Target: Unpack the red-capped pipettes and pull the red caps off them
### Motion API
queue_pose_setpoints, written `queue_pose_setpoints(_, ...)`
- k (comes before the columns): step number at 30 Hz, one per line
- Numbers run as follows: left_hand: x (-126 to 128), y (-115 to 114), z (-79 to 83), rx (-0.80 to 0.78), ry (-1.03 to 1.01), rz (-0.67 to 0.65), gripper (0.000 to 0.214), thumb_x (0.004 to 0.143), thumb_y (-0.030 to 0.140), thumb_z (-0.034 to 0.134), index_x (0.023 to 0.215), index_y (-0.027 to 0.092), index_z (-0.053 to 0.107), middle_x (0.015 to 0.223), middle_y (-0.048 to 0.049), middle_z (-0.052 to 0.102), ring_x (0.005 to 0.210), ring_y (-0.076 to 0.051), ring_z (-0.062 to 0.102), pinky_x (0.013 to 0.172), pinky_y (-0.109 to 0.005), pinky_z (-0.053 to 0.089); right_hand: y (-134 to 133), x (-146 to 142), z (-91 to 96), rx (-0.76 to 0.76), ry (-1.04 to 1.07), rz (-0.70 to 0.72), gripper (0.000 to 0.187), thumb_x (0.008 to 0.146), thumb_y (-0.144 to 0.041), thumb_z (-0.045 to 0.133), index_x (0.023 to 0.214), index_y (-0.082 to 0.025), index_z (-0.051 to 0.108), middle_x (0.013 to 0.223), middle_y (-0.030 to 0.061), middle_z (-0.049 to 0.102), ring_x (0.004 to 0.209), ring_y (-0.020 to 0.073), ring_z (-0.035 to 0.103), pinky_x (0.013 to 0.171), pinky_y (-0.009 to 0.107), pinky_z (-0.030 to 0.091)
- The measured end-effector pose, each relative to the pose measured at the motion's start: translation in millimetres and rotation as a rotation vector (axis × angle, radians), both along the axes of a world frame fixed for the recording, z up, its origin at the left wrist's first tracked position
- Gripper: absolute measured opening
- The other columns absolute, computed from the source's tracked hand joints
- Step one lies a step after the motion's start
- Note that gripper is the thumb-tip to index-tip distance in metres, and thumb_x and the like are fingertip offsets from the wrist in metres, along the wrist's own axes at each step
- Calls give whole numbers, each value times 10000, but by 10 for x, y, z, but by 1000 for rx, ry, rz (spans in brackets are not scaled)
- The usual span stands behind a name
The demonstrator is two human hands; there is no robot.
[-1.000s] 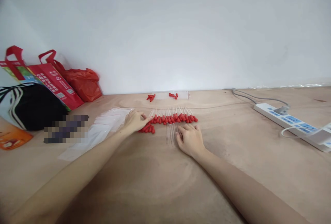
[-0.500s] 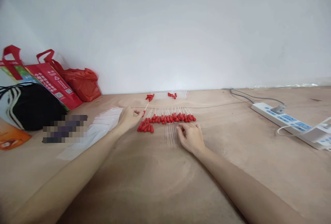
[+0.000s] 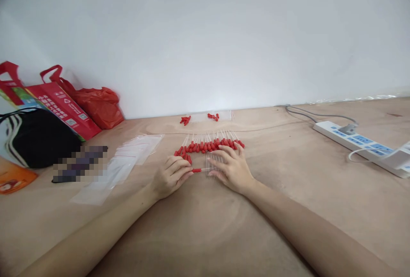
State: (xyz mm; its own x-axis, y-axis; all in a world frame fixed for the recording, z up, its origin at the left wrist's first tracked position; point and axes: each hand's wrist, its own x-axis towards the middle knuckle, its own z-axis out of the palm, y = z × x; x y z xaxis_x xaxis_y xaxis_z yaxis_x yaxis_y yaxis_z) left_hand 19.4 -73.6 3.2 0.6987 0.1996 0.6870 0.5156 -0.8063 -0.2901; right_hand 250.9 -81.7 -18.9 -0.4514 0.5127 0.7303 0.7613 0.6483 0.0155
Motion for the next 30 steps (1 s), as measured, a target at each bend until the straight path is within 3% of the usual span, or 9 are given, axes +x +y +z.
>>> queue_pose_setpoints(6, -13, 2, 18, 12, 11, -9, 38, 792, 175, 550, 782, 179, 586, 788, -17, 638, 772, -151, 542, 721, -305, 431, -41, -90, 55, 32, -1, 121, 183, 847, -302, 478, 935, -296, 639, 796, -27, 693, 943, 165, 557, 999, 501, 116)
queue_pose_setpoints(14, 54, -8, -54, -199, -4, -47, 192, 817, 283, 522, 966, 179, 586, 938, -43, 658, 931, -180, 556, 890, -359, 385, -63, -111, 35, 84, 30, 204, 199, 828, -225, 507, 966, -312, 621, 779, -60, 694, 913, 140, 567, 1013, 477, 117)
queue_pose_setpoints(21, 66, -18, -120, -265, -22, -14, 130, 855, 233, 469, 844, 194, 593, 828, 12, 668, 794, -121, 581, 908, -344, 336, -58, -136, 8, -4, -5, 173, 273, 815, -390, 514, 1052, -281, 593, 731, -20, 682, 885, 155, 547, 1000, 484, 126)
queue_pose_setpoints(26, 72, -36, -90, -228, -14, -10, 145, 855, 251, 466, 807, 193, 590, 795, 14, 663, 770, -121, 574, 898, -341, 330, -55, -130, 14, -12, -13, 203, 197, 837, -294, 497, 991, -334, 612, 625, -51, 652, 863, 139, 552, 990, 484, 133)
queue_pose_setpoints(30, 75, -53, -63, -209, 10, 22, 181, 854, 268, 465, 747, 193, 590, 749, 12, 658, 730, -125, 561, 884, -356, 322, -74, -120, 24, -5, -17, 207, 169, 837, -280, 487, 912, -309, 636, 580, -51, 631, 837, 136, 558, 987, 480, 145)
